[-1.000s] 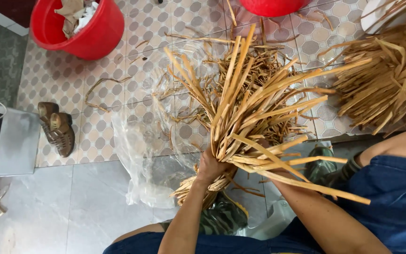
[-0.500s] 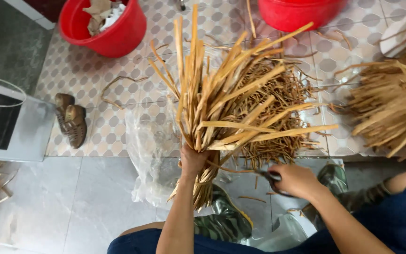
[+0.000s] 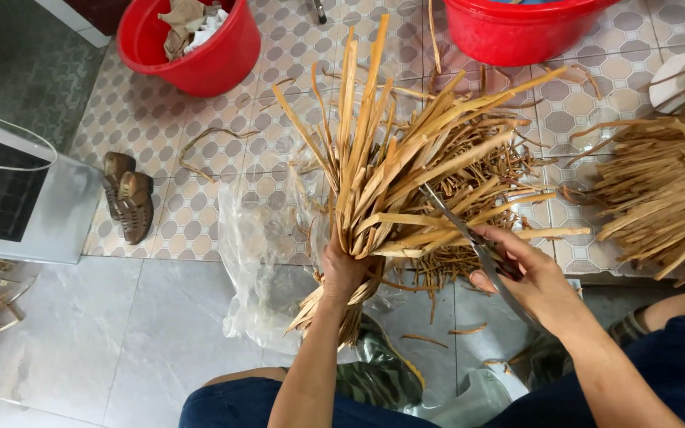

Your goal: Manually sorting and trimming dried plant fibers for manufacturing.

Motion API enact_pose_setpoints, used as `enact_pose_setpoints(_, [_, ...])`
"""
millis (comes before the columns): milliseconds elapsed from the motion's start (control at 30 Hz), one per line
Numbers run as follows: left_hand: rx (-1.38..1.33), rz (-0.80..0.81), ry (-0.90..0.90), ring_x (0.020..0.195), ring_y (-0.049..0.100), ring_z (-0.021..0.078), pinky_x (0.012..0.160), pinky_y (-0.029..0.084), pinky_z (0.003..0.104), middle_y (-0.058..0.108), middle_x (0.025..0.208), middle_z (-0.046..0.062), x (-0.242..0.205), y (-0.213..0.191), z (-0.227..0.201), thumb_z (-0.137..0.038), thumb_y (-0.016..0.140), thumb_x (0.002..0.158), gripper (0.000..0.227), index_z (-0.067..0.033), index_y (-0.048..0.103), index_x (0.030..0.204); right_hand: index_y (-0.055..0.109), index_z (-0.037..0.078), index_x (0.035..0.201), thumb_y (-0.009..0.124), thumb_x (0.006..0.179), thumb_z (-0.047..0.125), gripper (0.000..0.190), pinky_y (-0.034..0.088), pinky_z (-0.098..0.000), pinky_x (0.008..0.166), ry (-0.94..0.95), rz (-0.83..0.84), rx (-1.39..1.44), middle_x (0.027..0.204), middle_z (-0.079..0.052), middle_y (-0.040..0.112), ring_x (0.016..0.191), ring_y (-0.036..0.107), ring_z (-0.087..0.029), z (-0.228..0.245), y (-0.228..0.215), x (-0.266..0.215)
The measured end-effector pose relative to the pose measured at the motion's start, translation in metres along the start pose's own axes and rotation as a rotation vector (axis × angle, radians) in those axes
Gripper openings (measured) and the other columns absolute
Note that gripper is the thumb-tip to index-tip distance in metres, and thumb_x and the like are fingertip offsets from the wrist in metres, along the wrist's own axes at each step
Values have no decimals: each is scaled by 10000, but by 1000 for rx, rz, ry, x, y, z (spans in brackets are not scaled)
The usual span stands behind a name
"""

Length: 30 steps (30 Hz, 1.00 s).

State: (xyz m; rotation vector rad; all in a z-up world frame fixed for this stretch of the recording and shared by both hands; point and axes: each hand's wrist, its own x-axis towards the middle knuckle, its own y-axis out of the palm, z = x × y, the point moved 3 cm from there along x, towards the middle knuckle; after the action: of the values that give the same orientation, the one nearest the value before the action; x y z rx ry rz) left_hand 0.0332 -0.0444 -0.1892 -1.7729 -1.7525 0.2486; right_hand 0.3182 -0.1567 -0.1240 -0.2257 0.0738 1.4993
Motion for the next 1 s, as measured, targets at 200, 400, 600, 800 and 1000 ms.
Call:
enact_pose_setpoints(200, [115,24,53,748,761,320,685,637,382,765,926,116,1,0,5,-249,944,670,678,-45,558,1189,611,163,1408,839,756,161,691,486,-270,765,63,-79,-79,951,11,685,839,603,-108,1,0,-1])
enact_pose_setpoints(400, [252,33,62,812,726,315,759,578,437,733,997,123,-4,12,33,-314,930,684,756,-8,538,1254,649,200,1381,870,725,212,692,474,-262,706,74,-110,-252,884,-8,670,753,555,-115,8,-6,-5])
enact_pose_setpoints(600, [365,79,203,945,683,315,837,484,468,674,1128,154,-10,17,28,-324,922,679,896,17,468,1371,634,240,1372,884,686,215,730,469,-288,592,38,-40,-387,787,-2,638,661,524,-115,20,-6,-6])
enact_pose_setpoints(800, [238,77,186,1015,685,322,894,508,450,709,1107,128,-10,12,18,-242,915,719,914,-7,428,1456,632,276,1361,901,699,183,721,454,-295,539,-10,-30,-441,722,1,579,609,509,-115,14,-5,-5])
enact_pose_setpoints(1000, [301,81,184,998,665,333,904,468,464,702,1038,145,-9,11,7,-241,948,579,1061,12,400,1452,636,281,1373,843,773,88,664,461,-304,576,60,-49,-420,743,-13,595,644,524,-112,2,-10,-6])
